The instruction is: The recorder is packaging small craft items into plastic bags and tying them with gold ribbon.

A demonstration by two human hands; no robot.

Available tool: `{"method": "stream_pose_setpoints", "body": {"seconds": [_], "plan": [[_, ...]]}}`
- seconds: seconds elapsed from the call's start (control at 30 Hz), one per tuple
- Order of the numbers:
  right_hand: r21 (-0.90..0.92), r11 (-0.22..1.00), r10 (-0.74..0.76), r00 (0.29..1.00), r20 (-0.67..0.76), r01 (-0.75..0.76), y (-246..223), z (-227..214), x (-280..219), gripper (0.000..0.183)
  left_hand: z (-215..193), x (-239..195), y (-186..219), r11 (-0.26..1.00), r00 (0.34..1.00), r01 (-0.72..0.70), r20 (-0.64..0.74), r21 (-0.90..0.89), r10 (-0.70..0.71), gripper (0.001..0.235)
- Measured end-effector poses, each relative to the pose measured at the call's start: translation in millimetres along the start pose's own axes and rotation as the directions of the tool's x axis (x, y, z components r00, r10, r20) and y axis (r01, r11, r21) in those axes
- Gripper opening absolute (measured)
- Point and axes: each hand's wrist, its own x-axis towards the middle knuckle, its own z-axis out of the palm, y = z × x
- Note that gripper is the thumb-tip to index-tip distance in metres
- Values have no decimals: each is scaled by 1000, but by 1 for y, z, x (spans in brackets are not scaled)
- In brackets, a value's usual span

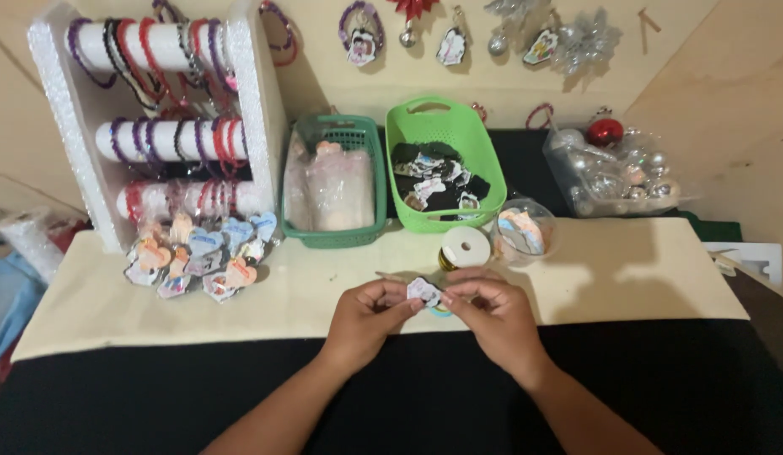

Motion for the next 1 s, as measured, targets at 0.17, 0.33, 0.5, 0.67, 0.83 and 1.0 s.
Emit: {"method": "stream_pose_setpoints", "body": {"seconds": [0.17, 0.33, 0.5, 0.67, 0.83, 1.0], "plan": [[82, 996, 24, 1000, 5, -24, 7, 4, -5, 12, 2, 1, 3, 999, 1000, -3, -1, 32, 4, 15], [110, 994, -3, 999, 38, -1, 8, 3, -3, 13, -1, 1, -1, 998, 998, -63, 18, 21, 63, 15], [72, 997, -15, 1000, 19, 13, -9, 1, -1, 15, -4, 5, -1, 998, 998, -61, 21, -17, 62, 13], [74, 997, 15, 1000, 16, -16, -16, 4, -3, 21, 0, 1, 4, 999, 998, -51, 35, 6, 51, 14], [-1, 994, -109, 994, 28, 109, -15, 4, 0, 16, -1, 2, 2, 998, 998, -42, 56, 48, 40, 15], [-45, 994, -103, 994, 24, 104, -4, 2, 0, 11, 0, -1, 8, 999, 999, -3, 52, 46, 0, 19]]}}
